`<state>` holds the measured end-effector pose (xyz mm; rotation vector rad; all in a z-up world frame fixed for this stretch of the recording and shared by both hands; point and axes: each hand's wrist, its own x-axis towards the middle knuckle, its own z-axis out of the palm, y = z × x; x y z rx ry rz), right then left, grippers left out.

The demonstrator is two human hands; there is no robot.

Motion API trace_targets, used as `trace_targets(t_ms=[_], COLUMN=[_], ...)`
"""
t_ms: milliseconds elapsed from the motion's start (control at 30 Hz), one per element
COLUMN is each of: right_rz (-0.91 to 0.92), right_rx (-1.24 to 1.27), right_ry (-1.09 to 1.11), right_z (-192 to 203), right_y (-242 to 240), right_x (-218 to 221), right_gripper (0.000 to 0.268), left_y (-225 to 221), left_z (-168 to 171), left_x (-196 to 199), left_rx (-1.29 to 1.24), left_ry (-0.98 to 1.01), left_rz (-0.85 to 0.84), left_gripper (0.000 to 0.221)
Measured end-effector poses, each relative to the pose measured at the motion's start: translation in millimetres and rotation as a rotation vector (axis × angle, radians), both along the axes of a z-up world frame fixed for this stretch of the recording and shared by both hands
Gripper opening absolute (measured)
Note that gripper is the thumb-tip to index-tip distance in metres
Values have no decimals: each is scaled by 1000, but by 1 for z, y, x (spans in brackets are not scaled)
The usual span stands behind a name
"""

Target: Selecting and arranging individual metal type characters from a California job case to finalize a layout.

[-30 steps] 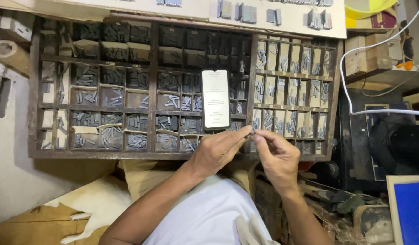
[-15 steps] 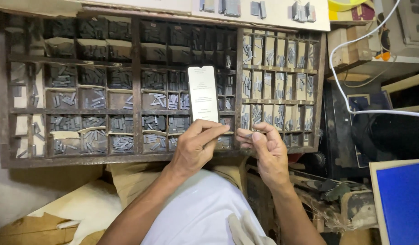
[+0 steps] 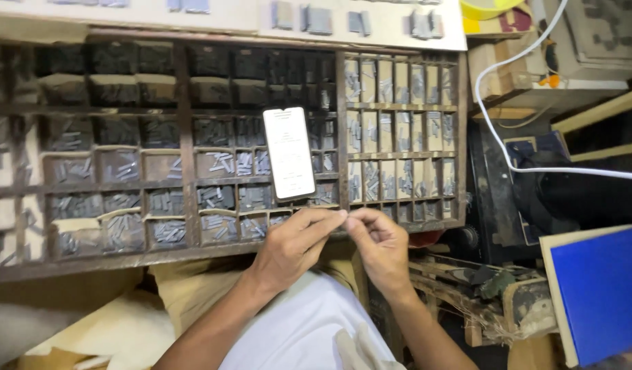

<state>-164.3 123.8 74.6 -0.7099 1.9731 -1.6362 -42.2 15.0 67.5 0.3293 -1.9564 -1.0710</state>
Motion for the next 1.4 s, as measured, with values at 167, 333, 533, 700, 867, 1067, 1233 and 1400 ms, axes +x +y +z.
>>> trace_targets(t_ms=[167, 333, 533, 700, 867, 1067, 1233, 1400], right_rz=[-58, -83, -87, 19, 148, 236, 316, 219], right_rx=[-66, -117, -83, 10, 117, 290, 446, 321], right_ry=[-186, -445, -717, -663, -350, 660, 767, 533], right_z=[-30, -52, -44, -52, -50, -63, -68, -85], right_y=[16, 28, 28, 32, 19, -4, -15, -17], right_x=[2, 4, 11, -2, -35, -89, -99, -111], right_gripper=[18, 14, 23, 35, 30, 22, 27, 18], left_y=[4, 6, 8, 7, 3, -6, -9, -12], left_z=[-4, 0, 1, -3, -37, -34, -45, -26], left_x=[6, 9, 10, 11, 7, 4, 7, 10], left_rx=[-29, -116, -314, -345, -134, 229, 302, 487], left_ry=[-48, -134, -202, -222, -188, -95, -90, -74], left_rz=[-53, -93, -155, -102, -105, -121, -74, -30], left_gripper=[33, 37, 28, 24, 26, 28, 34, 25])
